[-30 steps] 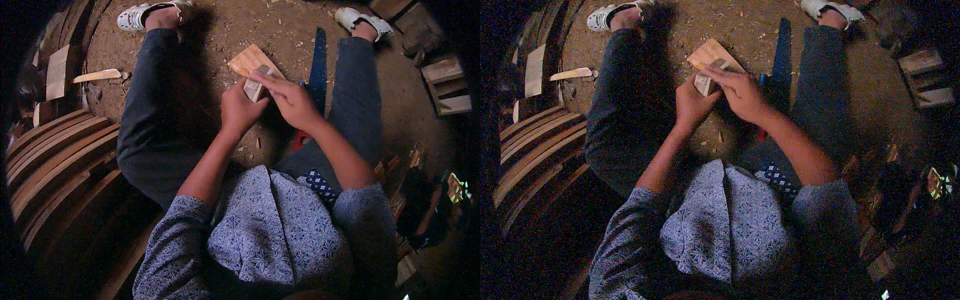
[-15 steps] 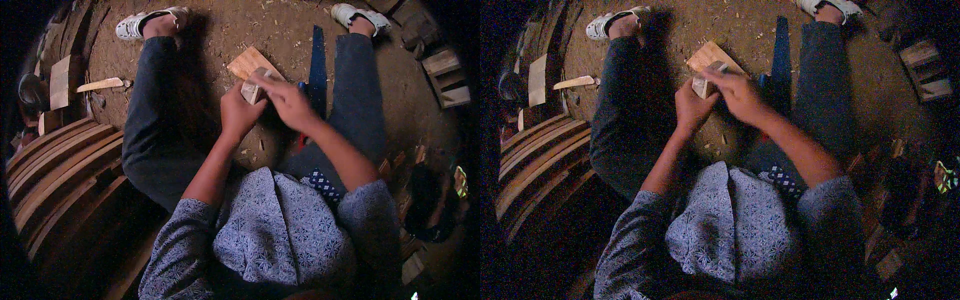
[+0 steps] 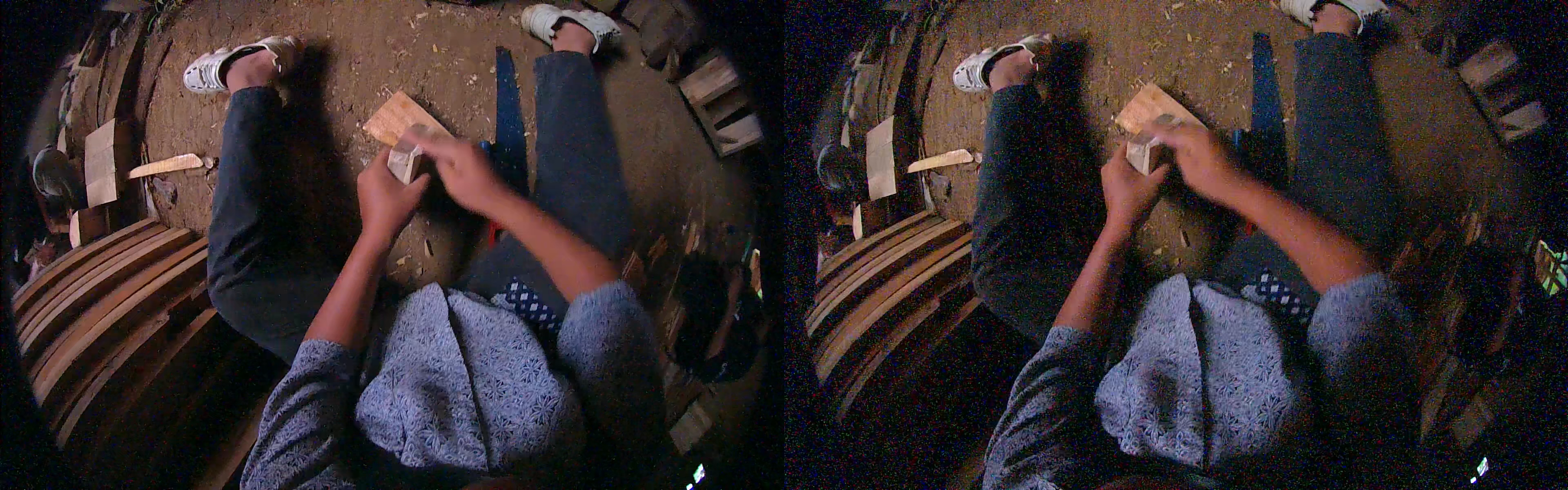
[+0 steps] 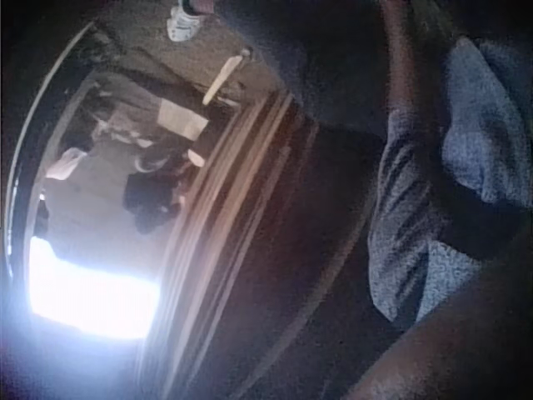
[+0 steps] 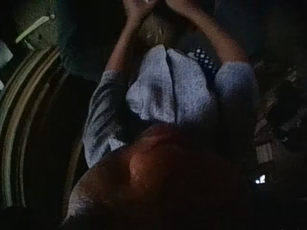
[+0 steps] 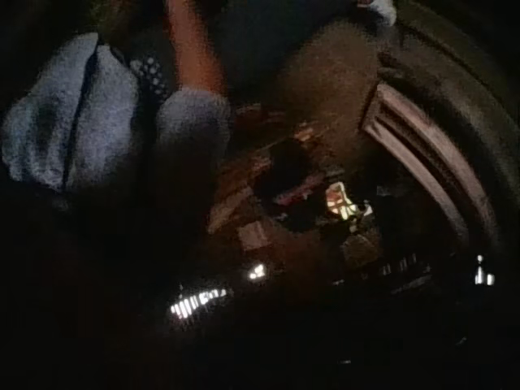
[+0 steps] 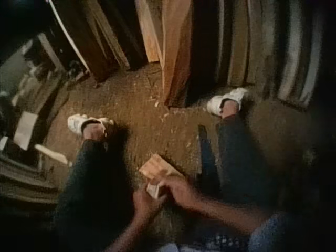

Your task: The person sits on the ground and sands a small wooden box using a sanding block. They rotate the box to smooth multiple edges and surfaces, then set it down and pick up another wooden piece to continue sanding.

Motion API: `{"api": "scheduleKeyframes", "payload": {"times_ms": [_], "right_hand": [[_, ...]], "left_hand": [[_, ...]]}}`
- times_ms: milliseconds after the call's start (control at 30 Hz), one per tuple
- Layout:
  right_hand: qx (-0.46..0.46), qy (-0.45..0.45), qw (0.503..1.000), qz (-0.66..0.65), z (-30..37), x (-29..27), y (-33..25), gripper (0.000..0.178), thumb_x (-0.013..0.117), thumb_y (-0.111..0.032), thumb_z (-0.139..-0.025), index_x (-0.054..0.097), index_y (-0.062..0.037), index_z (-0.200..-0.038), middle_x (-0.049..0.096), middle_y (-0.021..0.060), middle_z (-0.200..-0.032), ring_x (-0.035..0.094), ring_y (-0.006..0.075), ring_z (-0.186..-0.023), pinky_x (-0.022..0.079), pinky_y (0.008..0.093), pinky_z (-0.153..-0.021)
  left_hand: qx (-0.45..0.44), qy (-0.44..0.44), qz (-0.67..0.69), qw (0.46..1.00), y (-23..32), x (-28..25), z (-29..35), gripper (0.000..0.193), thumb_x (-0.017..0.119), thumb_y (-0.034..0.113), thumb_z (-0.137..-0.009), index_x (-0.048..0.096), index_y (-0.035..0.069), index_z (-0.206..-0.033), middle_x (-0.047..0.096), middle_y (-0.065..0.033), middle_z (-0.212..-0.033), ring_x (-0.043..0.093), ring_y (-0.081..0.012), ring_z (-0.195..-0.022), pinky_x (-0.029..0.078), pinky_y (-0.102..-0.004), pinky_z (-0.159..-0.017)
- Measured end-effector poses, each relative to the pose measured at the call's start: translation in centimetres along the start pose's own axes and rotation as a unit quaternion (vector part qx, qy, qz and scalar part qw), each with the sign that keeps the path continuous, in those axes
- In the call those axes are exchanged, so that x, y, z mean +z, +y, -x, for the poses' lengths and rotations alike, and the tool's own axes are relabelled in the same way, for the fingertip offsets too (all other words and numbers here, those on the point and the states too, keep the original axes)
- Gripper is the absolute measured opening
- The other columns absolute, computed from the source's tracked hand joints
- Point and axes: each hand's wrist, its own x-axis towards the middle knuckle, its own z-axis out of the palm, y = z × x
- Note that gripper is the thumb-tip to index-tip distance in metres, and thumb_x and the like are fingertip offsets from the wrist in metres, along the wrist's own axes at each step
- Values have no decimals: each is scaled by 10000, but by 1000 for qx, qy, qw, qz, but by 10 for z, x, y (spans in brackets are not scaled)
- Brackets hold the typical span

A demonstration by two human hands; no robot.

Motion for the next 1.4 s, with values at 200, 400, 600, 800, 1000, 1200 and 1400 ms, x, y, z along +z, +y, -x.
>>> {"api": "scheduleKeyframes", "payload": {"times_ms": [200,400,600,800,1000,1200,1400], "right_hand": [[27,-8,1000,3,-4,-8,14,506,371,76,-823,510,-79,-1284,500,165,-1305,474,256,-1228,331,322,-1040],[107,-28,994,15,-2,-21,23,506,366,91,-812,502,-51,-1278,518,188,-1272,502,261,-1197,359,318,-1020],[-30,-2,999,13,2,-4,10,548,349,108,-801,476,-59,-1307,511,169,-1299,444,261,-1255,310,325,-1054],[20,-49,998,-16,1,-2,-15,539,363,99,-807,504,-88,-1292,498,161,-1315,461,247,-1242,317,302,-1041],[24,-89,996,-7,-11,-13,-30,555,349,105,-800,493,-92,-1298,490,149,-1326,460,222,-1238,306,276,-1049],[74,-80,994,-7,-18,-21,2,486,389,76,-834,499,-66,-1286,494,142,-1325,448,228,-1250,300,293,-1053],[54,-50,997,-31,-13,-22,33,482,373,61,-823,529,-74,-1258,529,155,-1275,508,263,-1191,365,332,-1017]], "left_hand": [[-14,-6,8,1000,3,-1,6,397,765,181,-606,617,7,-930,656,-207,-836,647,-347,-828,517,-386,-703],[-2,-14,13,1000,1,5,9,387,761,187,-612,621,13,-928,657,-201,-837,645,-347,-835,516,-386,-705],[-9,-2,25,1000,-4,3,5,387,754,196,-605,623,20,-924,655,-202,-835,641,-358,-817,512,-395,-703],[-27,0,6,1000,-7,2,6,394,758,205,-599,620,22,-919,650,-208,-825,640,-361,-806,511,-412,-692],[-17,8,3,1000,-4,1,-1,415,766,209,-594,624,26,-939,653,-207,-841,640,-361,-815,516,-410,-703],[-40,-19,-9,999,0,2,6,423,777,204,-587,615,19,-931,652,-207,-829,640,-361,-811,515,-406,-696],[-41,-25,-29,998,8,2,4,415,781,213,-587,610,16,-910,647,-216,-813,638,-367,-801,514,-407,-693]]}}
